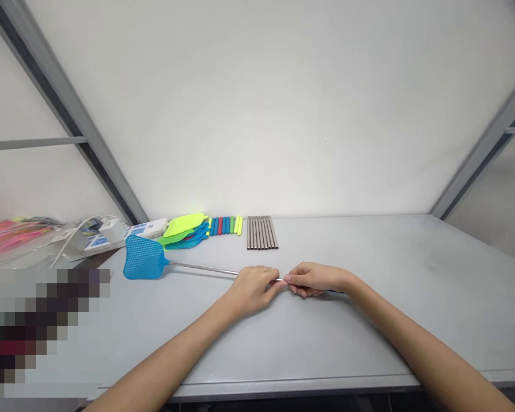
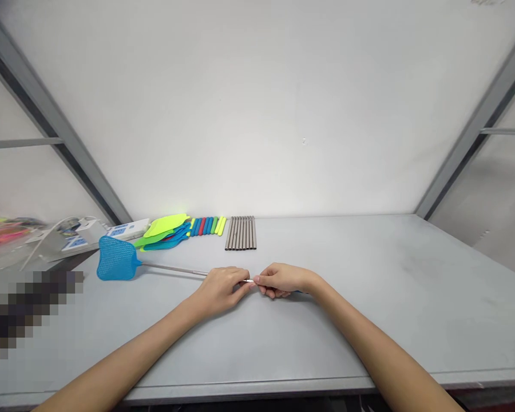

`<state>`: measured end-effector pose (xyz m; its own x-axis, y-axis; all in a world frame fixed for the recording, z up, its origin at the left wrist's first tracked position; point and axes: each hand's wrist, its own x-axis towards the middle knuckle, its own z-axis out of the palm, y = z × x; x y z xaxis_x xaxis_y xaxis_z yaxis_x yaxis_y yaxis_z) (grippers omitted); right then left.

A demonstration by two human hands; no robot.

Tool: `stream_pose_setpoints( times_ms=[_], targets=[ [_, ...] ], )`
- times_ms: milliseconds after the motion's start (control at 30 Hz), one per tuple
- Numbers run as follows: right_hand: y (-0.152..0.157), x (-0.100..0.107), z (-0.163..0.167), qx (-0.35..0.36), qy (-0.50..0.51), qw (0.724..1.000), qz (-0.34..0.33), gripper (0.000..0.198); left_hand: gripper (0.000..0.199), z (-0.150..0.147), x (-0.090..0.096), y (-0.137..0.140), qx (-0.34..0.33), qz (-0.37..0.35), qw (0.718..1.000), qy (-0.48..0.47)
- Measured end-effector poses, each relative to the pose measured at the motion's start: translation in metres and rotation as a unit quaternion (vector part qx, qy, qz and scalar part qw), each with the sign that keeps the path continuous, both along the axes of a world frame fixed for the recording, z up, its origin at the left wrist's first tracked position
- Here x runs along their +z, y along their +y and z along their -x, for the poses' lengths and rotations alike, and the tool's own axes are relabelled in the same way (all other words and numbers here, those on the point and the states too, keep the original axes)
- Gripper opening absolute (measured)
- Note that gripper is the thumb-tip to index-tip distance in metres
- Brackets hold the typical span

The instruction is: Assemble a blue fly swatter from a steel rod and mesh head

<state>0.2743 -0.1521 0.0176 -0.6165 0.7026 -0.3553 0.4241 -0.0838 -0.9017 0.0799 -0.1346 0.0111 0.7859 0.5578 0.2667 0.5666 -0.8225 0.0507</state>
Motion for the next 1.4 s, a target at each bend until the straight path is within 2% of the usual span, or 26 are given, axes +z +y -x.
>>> stream_pose_setpoints(
  times_ms=[267,533,733,900,1400],
  targets=[
    [0.001,-0.003,0.000,-0.002,0.000,1.000,-0.004,0.040,0.029,0.001,0.001,0.001,0.002,-0.007,1.000,0.009],
    [0.000,-0.001,0.002,-0.011,0.014,1.000,-0.003,0.039,0.030,0.004,0.002,0.013,-0.027,-0.026,0.999,0.031],
    [-0.004,0.002,0.015,-0.032,0.036,0.999,-0.012,0.036,0.034,0.019,0.005,0.027,-0.078,-0.120,0.988,0.051],
    [-0.007,0.006,0.014,-0.055,0.047,0.996,-0.056,0.036,0.034,0.023,0.004,0.034,-0.102,-0.190,0.975,0.056],
    [-0.005,0.009,0.008,-0.044,0.020,0.996,-0.078,0.037,0.036,0.022,0.008,0.038,-0.083,-0.139,0.985,0.056]
  ],
)
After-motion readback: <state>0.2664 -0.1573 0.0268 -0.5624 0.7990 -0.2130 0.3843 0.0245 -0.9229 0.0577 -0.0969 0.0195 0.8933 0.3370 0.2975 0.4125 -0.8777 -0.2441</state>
